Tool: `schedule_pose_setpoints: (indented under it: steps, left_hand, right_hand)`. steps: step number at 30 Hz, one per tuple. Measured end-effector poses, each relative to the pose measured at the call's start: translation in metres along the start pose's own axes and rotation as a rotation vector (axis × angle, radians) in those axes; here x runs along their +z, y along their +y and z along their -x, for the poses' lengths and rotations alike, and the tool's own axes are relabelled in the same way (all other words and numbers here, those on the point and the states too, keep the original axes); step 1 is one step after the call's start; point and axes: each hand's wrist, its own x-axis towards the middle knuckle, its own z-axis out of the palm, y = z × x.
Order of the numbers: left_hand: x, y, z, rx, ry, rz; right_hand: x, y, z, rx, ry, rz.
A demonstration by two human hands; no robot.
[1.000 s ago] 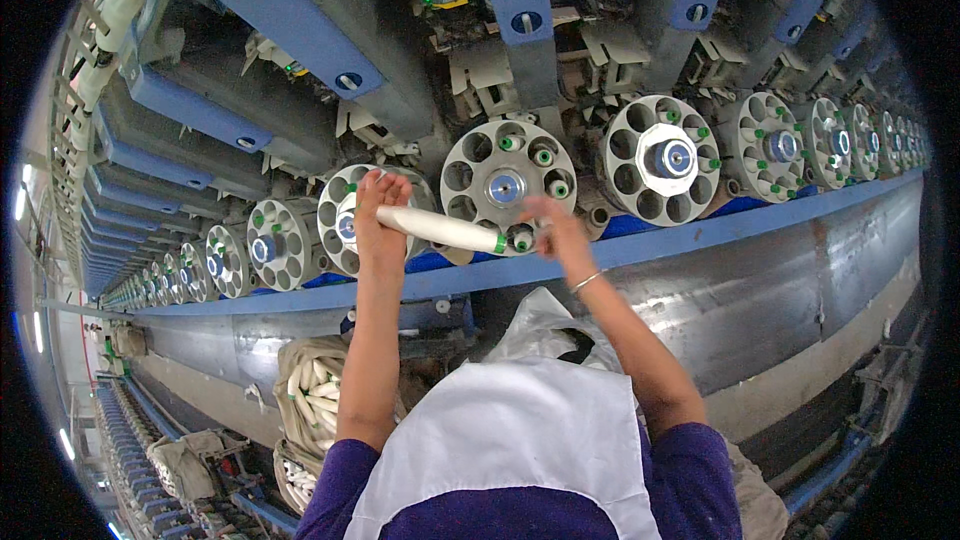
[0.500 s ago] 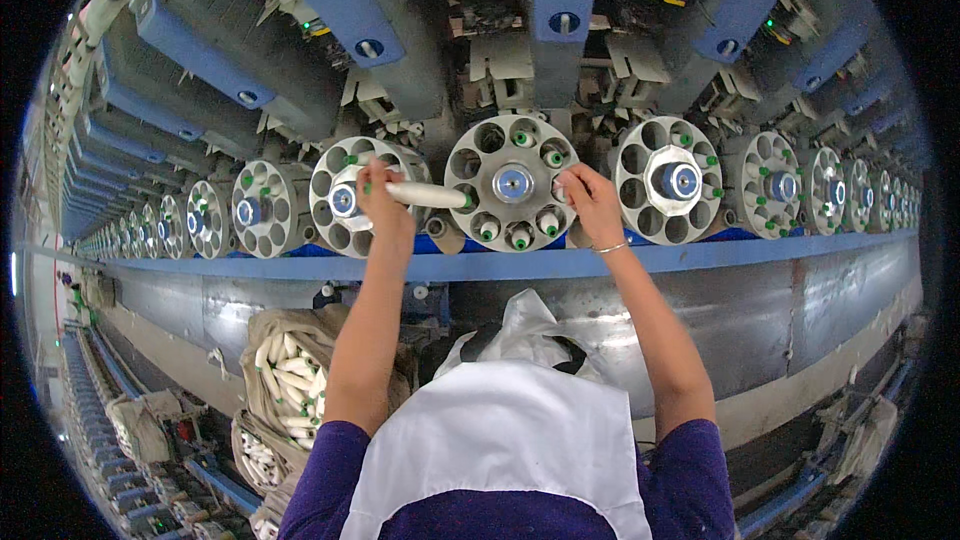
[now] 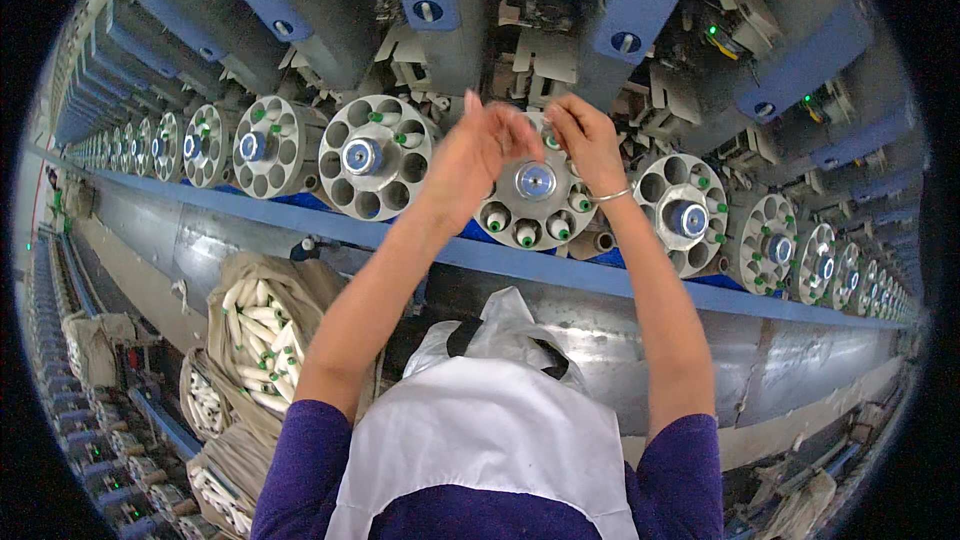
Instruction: The person repeatedly picks white thread spools from a large sack and places them into empty slots on rotating spool holders along a textile machine line. The person carries several spools at once and inserts them one by one into the holders.
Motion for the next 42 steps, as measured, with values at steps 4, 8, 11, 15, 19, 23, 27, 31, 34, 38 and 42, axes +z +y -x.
schedule_pose_setpoints:
  steps: [4,8,11,15,19,23,27,31,34,38,42]
  left_hand:
    - [0.008,0.033,-0.014,0.167,0.128,-0.768]
    - [-0.027,0.023,0.005,0.447,0.345,-1.355]
    - [-0.079,0.007,0.065,0.454,0.486,-1.594]
    - [-0.139,-0.026,0.189,0.206,0.739,-1.825]
    - [-0.174,-0.045,0.362,-0.046,1.255,-1.945]
    - [-0.168,-0.064,0.524,-0.540,2.063,-1.661]
    - [-0.140,-0.086,0.606,-0.803,2.704,-1.117]
    - [-0.131,-0.078,0.629,-0.767,2.488,-1.410]
    - [-0.161,-0.051,0.622,-0.650,2.341,-1.545]
    - [-0.214,0.000,0.618,-0.509,2.053,-1.756]
    - [-0.273,0.057,0.641,-0.716,2.050,-1.704]
  right_hand:
    - [0.029,0.069,0.024,0.165,-0.098,0.133]
    - [0.026,0.104,0.041,0.227,-0.183,0.380]
    - [0.012,0.099,0.043,0.119,-0.028,0.323]
    - [0.011,0.074,0.041,0.301,-0.461,0.573]
    - [0.025,0.051,0.035,0.188,-0.170,0.730]
    - [0.066,0.052,0.026,-0.182,-0.440,1.008]
    - [0.142,0.056,0.041,-0.339,-0.678,0.796]
    - [0.209,0.050,0.064,-0.420,-0.915,0.605]
    - [0.247,0.047,0.081,-0.454,-1.056,0.499]
    - [0.295,0.044,0.095,-0.237,-1.272,0.412]
    - [0.364,0.056,0.105,-0.082,-1.357,0.346]
